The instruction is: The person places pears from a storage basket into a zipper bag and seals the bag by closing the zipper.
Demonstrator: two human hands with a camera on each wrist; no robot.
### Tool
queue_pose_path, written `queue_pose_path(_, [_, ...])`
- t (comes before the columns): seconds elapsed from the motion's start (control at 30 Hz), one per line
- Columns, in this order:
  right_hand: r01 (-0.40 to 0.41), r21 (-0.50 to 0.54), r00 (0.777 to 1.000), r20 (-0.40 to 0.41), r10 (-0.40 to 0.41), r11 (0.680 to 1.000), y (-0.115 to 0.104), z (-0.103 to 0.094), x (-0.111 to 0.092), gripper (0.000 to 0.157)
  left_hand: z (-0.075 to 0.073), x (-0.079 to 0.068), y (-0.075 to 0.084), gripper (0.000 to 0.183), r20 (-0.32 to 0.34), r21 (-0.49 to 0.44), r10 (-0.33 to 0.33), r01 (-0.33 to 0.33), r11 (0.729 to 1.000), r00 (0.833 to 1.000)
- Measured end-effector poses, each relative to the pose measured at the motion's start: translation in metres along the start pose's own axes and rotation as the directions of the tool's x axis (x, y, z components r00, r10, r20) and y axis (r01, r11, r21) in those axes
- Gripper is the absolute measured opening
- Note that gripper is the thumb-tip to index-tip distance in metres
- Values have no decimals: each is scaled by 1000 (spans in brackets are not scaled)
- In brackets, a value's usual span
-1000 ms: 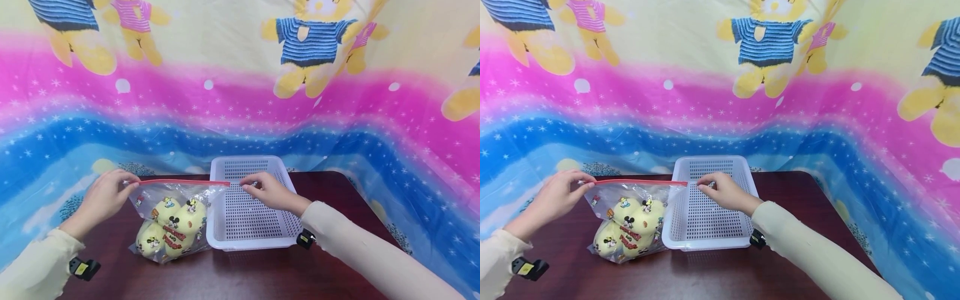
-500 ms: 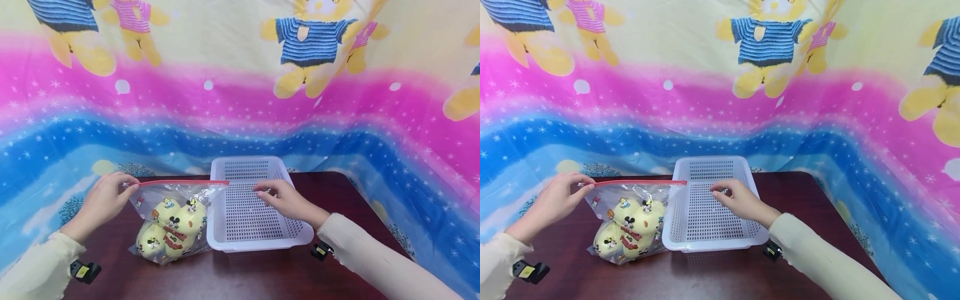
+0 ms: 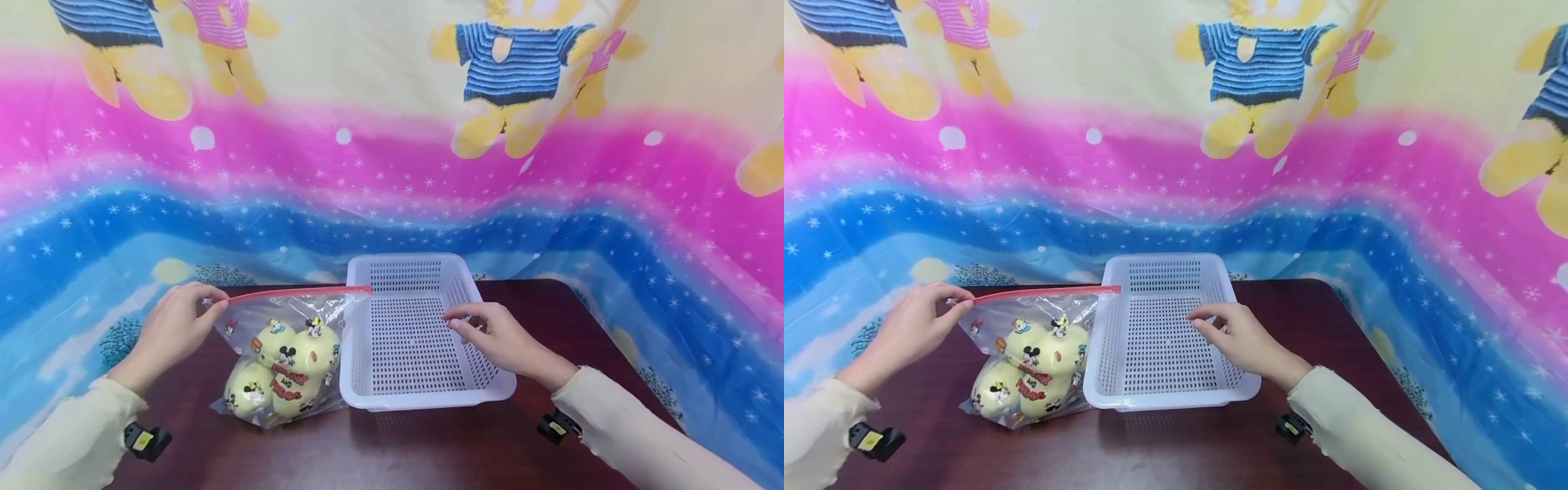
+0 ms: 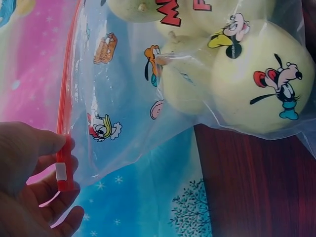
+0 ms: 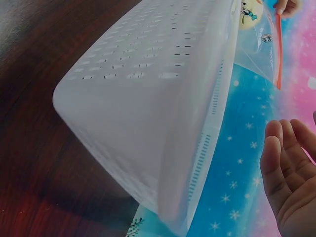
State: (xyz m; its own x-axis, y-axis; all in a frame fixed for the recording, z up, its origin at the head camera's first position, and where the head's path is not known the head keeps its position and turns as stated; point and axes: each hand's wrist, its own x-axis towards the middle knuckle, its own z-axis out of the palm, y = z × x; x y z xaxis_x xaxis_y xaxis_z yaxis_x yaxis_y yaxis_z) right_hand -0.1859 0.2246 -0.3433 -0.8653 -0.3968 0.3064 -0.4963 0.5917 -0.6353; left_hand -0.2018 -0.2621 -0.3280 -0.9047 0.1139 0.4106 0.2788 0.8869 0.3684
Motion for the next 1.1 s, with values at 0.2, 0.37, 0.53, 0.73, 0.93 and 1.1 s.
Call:
queue_pose_path(0.2, [-9, 4, 1000, -10, 9, 1000, 3, -3, -4, 21, 7, 3, -5, 20, 1, -3, -14, 14, 1000, 1000])
queue_pose_path(0.37, [-11, 18, 1000, -5, 11, 1000, 3, -4, -5, 21, 13, 3, -9, 20, -18, 1, -31, 31, 1000, 999])
queue_pose_path(0.53, [-20, 8, 1000, -8, 20, 1000, 3, -5, -5, 21, 18, 4, -9, 22, -34, 8, -33, 33, 999, 999])
queue_pose_path(0.73, [-18, 20, 1000, -2, 18, 1000, 3, -5, -7, 21, 24, 4, -5, 36, -42, 28, 2, -1, 1000, 999])
queue_pose_path(0.93, [-27, 18, 1000, 1, 27, 999, 7, -6, -10, 22, 30, -1, 1, 37, -115, 45, 53, -48, 998, 992])
queue_pose_path(1.1, [-37, 22, 999, -2, 37, 999, 8, -6, -12, 23, 37, -9, 17, 39, -162, 71, 140, -130, 989, 977])
